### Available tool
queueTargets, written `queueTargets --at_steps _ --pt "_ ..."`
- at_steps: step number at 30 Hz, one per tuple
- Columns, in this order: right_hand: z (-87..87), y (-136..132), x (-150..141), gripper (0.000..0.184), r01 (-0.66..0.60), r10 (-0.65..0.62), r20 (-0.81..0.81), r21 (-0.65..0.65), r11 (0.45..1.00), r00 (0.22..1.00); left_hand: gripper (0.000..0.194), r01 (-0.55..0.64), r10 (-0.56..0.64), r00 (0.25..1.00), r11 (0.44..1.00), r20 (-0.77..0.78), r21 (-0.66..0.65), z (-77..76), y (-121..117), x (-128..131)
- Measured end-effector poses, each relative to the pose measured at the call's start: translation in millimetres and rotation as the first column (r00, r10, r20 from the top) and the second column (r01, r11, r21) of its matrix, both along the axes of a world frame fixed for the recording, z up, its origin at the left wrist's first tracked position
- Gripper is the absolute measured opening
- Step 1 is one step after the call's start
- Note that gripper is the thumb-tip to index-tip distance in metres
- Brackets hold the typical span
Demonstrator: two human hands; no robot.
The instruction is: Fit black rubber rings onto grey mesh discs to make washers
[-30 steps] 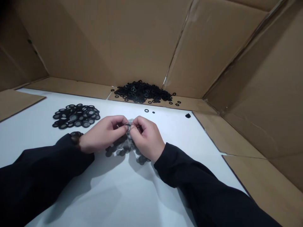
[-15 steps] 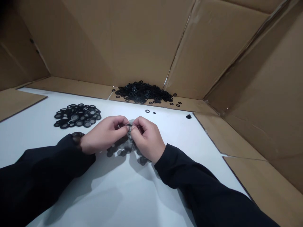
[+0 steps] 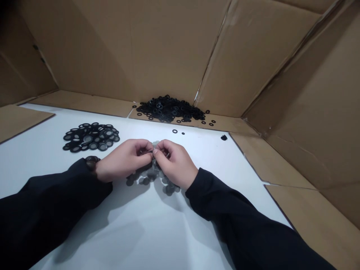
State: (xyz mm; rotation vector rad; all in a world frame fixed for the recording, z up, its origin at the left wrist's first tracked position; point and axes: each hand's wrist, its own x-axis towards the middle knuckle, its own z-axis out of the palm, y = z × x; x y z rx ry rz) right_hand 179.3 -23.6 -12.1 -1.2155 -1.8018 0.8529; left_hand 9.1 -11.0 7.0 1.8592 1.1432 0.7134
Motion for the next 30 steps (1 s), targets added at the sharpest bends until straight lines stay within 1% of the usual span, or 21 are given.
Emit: queueTargets --at_steps 4,6,11,13,16,19,22,25,27,30 --pt "-1.3 -0.2 -0.3 0.020 -0.029 0.026 -0.053 -0.065 0.997 0.998 0.011 0.007 -0.007 1.000 1.000 0.022 0.016 2.0 -0.3 -0.8" --pt "-2.6 -0.5 -0.9 0.022 -0.024 0.019 -0.076 -0.060 0.998 0.997 0.012 0.004 -0.005 1.000 1.000 0.018 0.019 3.1 -1.2 -0.6" --pt "-4.9 -0.2 -2.2 0.023 -0.024 0.019 -0.093 -0.055 0.998 0.996 0.015 -0.065 0.065 0.998 0.998 0.020 0.009 2.1 -2.8 1.4" --pt "-5.7 0.2 -2.4 0.023 -0.047 0.036 -0.126 -0.081 0.996 0.991 0.016 -0.072 0.072 0.996 0.997 0.048 -0.001 0.8 -1.8 1.6" --pt "-7.2 0.8 -2.4 0.022 -0.079 0.059 -0.180 -0.105 0.991 0.982 0.016 -0.119 0.119 0.985 0.993 0.126 -0.003 -0.4 0.8 0.7" --pt "-8.6 1.6 -2.2 0.021 -0.066 0.042 -0.216 -0.103 0.993 0.975 0.016 -0.149 0.150 0.970 0.989 0.194 -0.019 -0.4 2.1 0.1" --pt "-8.3 2.3 -1.8 0.021 -0.027 0.002 -0.233 -0.106 0.994 0.973 0.014 -0.118 0.126 0.974 0.992 0.190 -0.051 0.6 1.2 0.4" --pt "-6.0 2.1 -1.1 0.018 -0.032 0.013 -0.205 -0.088 0.996 0.979 0.013 -0.083 0.092 0.986 0.994 0.140 -0.072 1.8 0.0 0.0" --pt "-3.8 1.3 -0.5 0.014 -0.044 0.033 -0.158 -0.064 0.997 0.987 0.013 -0.068 0.073 0.992 0.996 0.100 -0.054 2.3 0.1 -1.3" --pt "-0.9 -0.3 0.1 0.012 -0.042 0.039 -0.088 -0.025 0.999 0.995 0.015 -0.014 0.014 0.998 1.000 0.056 -0.004 2.6 1.5 -3.7"
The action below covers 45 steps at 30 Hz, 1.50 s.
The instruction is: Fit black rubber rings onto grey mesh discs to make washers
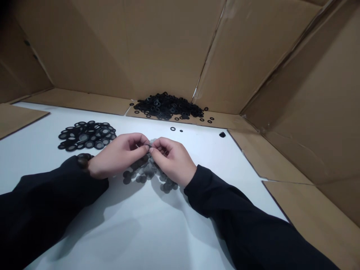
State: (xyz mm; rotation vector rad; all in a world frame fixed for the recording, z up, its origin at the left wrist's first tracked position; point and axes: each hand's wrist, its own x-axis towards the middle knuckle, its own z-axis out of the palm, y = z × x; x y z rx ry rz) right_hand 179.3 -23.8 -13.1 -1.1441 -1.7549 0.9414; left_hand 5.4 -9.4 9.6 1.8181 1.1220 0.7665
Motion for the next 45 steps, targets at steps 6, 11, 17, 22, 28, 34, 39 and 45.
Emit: queueTargets --at_steps 6,11,17,22,28,34,39,45 --pt "4.3 -2.3 -1.0 0.007 0.060 -0.064 0.050 0.077 0.995 0.997 0.019 0.064 -0.054 0.992 0.994 -0.111 0.089 0.2 1.0 0.3" --pt "4.6 -3.0 -3.7 0.008 0.101 -0.113 0.123 0.104 0.989 0.986 0.020 0.025 0.003 0.986 0.986 -0.167 0.163 1.5 -1.6 4.2" --pt "-0.3 -1.3 -3.1 0.013 0.119 -0.120 0.011 0.061 0.991 0.993 0.021 0.008 0.019 0.989 0.985 -0.150 0.175 0.9 -3.1 6.8" --pt "-3.1 1.6 -0.9 0.019 0.102 -0.098 -0.070 0.054 0.993 0.993 0.021 0.032 -0.024 0.996 0.995 -0.086 0.096 -0.5 -5.3 6.2" --pt "-1.4 1.6 2.4 0.018 0.060 -0.063 0.039 0.091 0.994 0.997 0.017 -0.002 0.005 0.999 0.999 -0.052 0.050 -0.1 -5.4 4.5" --pt "2.8 -1.5 1.3 0.010 0.044 -0.110 0.272 0.236 0.971 0.956 0.015 0.011 -0.010 1.000 0.999 -0.024 0.045 -0.2 -4.9 4.4" --pt "2.8 -1.3 -3.3 0.010 0.095 -0.168 0.269 0.267 0.959 0.948 0.015 -0.040 0.045 0.998 0.996 -0.053 0.081 1.2 -7.8 6.7" --pt "0.4 -1.3 -4.1 0.016 0.072 -0.097 0.174 0.144 0.987 0.980 0.016 -0.075 0.085 0.995 0.985 -0.057 0.157 -0.6 -5.8 7.7"
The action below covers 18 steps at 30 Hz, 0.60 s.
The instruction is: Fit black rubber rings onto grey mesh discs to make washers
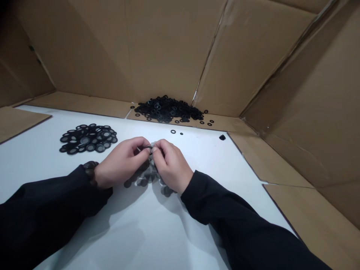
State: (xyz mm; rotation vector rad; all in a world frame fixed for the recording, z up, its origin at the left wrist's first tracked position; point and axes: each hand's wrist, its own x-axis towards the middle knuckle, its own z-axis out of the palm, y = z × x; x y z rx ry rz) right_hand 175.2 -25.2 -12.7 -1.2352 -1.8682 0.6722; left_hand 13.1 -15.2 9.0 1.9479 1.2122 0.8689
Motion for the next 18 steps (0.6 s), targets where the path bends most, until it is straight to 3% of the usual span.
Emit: queueTargets --at_steps 4,12,15,18 --pt "-2.3 0.8 2.8 0.020 -0.042 0.040 -0.059 -0.029 0.999 0.997 0.014 0.012 -0.008 0.998 0.998 0.056 -0.066 -1.2 2.1 -2.0" --pt "0.9 1.5 4.5 0.013 -0.045 0.040 0.080 0.057 0.997 0.996 0.015 0.063 -0.050 0.995 0.984 0.083 -0.164 -0.3 -0.8 -2.4" --pt "2.4 1.8 3.2 0.011 -0.045 0.025 0.154 0.129 0.991 0.988 0.015 0.052 -0.041 0.996 0.988 0.082 -0.144 0.5 -1.2 -1.6" --pt "2.8 1.6 1.4 0.011 -0.018 0.000 0.146 0.121 0.992 0.989 0.014 0.037 -0.028 0.996 0.993 0.080 -0.115 1.6 -1.8 -0.4"
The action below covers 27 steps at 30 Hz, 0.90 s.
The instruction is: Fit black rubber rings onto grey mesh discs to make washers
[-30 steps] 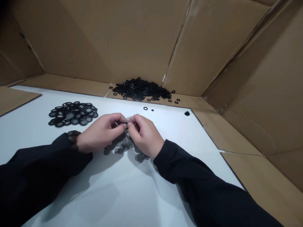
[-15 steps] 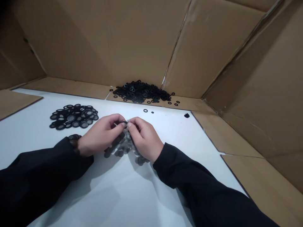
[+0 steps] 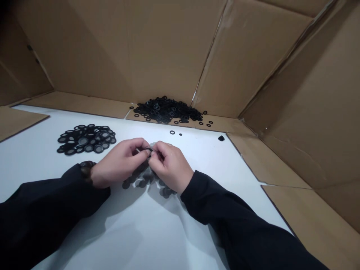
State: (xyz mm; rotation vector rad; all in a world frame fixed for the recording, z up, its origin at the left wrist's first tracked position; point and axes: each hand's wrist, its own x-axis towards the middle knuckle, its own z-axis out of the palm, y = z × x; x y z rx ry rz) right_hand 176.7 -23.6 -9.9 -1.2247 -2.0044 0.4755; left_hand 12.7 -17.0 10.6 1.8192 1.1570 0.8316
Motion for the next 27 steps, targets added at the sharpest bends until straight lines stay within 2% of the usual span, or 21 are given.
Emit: queueTargets --at_steps 4,8,12,21,27 --pt "-0.5 -1.9 -0.5 0.014 0.010 -0.014 -0.067 -0.063 0.998 0.998 0.014 -0.012 0.012 1.000 1.000 -0.003 0.015 1.4 0.1 -0.3" --pt "-1.9 -3.2 2.1 0.014 0.011 -0.023 -0.133 -0.095 0.995 0.991 0.017 0.051 -0.047 0.997 0.995 0.059 -0.080 1.0 2.3 -2.2" --pt "-2.7 -3.2 3.0 0.010 0.018 -0.023 -0.114 -0.044 0.999 0.993 0.016 0.052 -0.045 0.997 0.994 0.070 -0.096 -0.4 3.5 -1.8" --pt "-1.2 -4.0 1.8 0.012 0.026 -0.025 -0.045 0.019 0.999 0.999 0.012 -0.022 0.022 1.000 1.000 0.022 0.005 0.3 3.1 -2.0" --pt "1.2 -3.2 3.8 0.009 0.005 -0.006 0.006 0.167 0.986 1.000 0.019 0.028 -0.028 1.000 0.999 0.006 -0.038 0.3 3.2 -3.5"
